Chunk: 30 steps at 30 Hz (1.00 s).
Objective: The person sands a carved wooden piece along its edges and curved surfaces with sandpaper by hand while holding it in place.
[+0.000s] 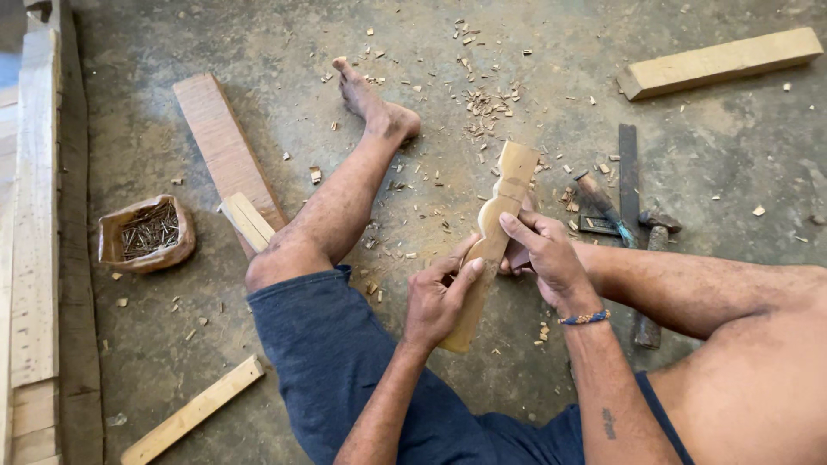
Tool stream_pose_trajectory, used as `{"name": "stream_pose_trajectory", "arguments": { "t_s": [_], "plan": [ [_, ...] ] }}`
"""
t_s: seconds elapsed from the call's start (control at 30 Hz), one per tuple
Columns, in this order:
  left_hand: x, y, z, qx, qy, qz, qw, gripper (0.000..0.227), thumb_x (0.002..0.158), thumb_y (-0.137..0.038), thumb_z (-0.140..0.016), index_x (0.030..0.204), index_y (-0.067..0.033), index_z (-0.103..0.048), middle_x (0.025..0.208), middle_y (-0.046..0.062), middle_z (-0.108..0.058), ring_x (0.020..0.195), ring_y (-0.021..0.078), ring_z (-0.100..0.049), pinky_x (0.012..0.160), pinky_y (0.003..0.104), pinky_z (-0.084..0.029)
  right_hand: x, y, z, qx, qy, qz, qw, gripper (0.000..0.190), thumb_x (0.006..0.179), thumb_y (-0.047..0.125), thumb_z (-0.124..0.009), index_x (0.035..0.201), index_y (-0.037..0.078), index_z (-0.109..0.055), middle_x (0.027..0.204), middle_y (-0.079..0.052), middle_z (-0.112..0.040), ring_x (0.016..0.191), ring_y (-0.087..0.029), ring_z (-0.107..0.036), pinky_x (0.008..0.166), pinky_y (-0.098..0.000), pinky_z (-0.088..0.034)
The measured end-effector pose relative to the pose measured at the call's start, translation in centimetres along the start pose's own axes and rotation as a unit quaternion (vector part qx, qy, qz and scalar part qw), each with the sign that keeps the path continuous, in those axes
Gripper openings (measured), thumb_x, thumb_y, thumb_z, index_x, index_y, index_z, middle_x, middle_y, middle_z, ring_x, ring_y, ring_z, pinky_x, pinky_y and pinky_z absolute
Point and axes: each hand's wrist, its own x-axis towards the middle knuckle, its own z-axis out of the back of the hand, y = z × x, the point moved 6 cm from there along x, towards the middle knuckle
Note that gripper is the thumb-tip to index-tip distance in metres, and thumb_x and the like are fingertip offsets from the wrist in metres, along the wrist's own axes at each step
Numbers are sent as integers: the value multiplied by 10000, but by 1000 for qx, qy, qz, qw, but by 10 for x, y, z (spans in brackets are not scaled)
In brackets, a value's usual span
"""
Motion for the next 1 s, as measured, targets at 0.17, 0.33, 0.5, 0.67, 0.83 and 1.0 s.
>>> {"name": "stream_pose_trajectory", "arguments": {
  "t_s": [0.17,0.33,0.5,0.67,0.83,1.0],
  "plan": [
    [-11,5,13,-34,-10,40,999,401,931,-260,-715,1304,-113,-736,907,123,-834,755,103,-722,707,281,-590,-4,-3,3,10,-21,-17,1000,294,976,322,-646,1024,37,-699,760,-45,-707,547,-110,-622,492,-246,-482],
    [-40,42,-13,-286,200,180,920,483,950,-271,-691,1355,-30,-581,868,33,-696,672,131,-664,560,303,-586,3,-20,12,9,-16,-39,999,318,1029,351,-648,1006,35,-683,717,-39,-671,523,-90,-584,435,-233,-412],
    [-45,101,-27,-252,147,234,927,342,975,-297,-634,1206,-48,-595,797,48,-644,591,126,-615,466,303,-544,13,-31,42,-266,-93,3,960,597,994,182,-610,1491,218,-280,845,-73,-716,572,-214,-673,446,-366,-506],
    [-56,160,-33,-172,108,373,905,283,1000,-295,-607,993,-12,-615,719,68,-652,509,171,-618,431,341,-542,-2,-32,42,-570,-143,116,801,327,1010,213,-575,1337,201,-584,969,-137,-750,724,-293,-747,696,-413,-585],
    [-58,144,-21,-39,98,401,910,334,963,-319,-634,925,12,-649,626,93,-661,465,204,-649,438,380,-547,-11,-95,-19,-662,-20,218,716,596,875,48,-501,1431,254,-568,1338,-136,-682,867,-417,-710,752,-524,-563],
    [-54,125,-7,38,104,372,922,343,945,-339,-624,951,-1,-683,589,132,-689,453,240,-680,489,387,-574,27,-139,-23,-667,49,100,736,765,805,14,-487,1530,257,-489,1411,-123,-607,929,-446,-682,835,-538,-553]
  ]
}}
